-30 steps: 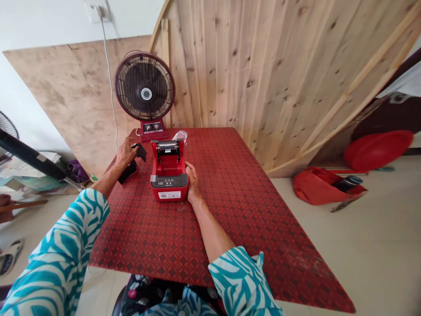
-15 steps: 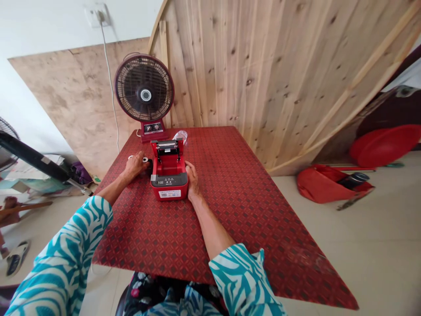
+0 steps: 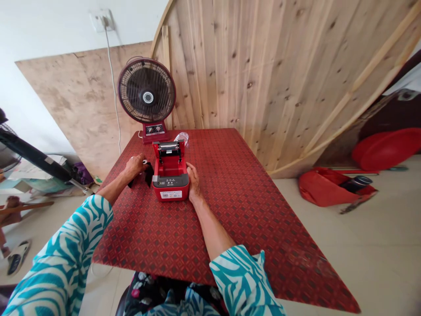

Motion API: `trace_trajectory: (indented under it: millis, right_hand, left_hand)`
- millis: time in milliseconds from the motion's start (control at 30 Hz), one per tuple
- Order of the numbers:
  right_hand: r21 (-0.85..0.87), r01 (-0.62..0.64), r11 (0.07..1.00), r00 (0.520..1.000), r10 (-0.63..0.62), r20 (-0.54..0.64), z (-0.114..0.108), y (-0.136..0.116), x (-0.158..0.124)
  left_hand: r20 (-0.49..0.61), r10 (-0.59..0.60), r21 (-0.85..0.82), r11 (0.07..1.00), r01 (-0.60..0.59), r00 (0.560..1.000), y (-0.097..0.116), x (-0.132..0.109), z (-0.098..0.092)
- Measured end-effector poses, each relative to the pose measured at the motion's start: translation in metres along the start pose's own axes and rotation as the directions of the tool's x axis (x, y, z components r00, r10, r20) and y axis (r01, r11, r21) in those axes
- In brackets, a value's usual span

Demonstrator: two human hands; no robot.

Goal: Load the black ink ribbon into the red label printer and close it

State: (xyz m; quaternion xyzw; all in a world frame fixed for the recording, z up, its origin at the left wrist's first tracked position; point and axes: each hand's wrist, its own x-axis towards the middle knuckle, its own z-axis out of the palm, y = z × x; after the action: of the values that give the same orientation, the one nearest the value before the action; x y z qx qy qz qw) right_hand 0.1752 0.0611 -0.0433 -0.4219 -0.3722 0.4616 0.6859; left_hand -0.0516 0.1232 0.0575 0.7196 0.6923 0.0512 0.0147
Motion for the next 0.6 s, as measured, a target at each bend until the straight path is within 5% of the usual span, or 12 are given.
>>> trace_trajectory:
  millis: [100,233,333,467,600]
  right_hand:
    - [0.004,-0.014,1.0,1.0,0.014,-0.001,0.001,-0.002,-0.001]
    - [0.042,-0.041,0.998,0.999,0.04,0.007,0.002,-0.006,-0.003]
    - [0.03,-0.044,0.999,0.999,0.044,-0.023,0.003,-0.008,-0.004]
    - [0.044,-0.067,0.997,0.997,0.068,-0.024,0.004,-0.01,-0.004]
    - [0.047,-0.06,0.997,0.998,0.061,-0.031,0.004,-0.01,-0.004]
  left_hand:
    - [-0.085,0.052,-0.152,0.986,-0.065,0.995,-0.015,-0.001,-0.009]
    - [-0.242,-0.162,-0.524,0.852,0.011,0.957,-0.056,-0.002,-0.013]
    - [-0.138,-0.227,-0.728,0.684,0.057,0.964,-0.083,-0.001,0.001]
    - [-0.006,-0.113,-0.901,0.432,0.044,0.994,-0.093,0.004,0.028]
    - [0.02,-0.01,-0.906,0.423,0.022,1.0,-0.087,0.012,0.04]
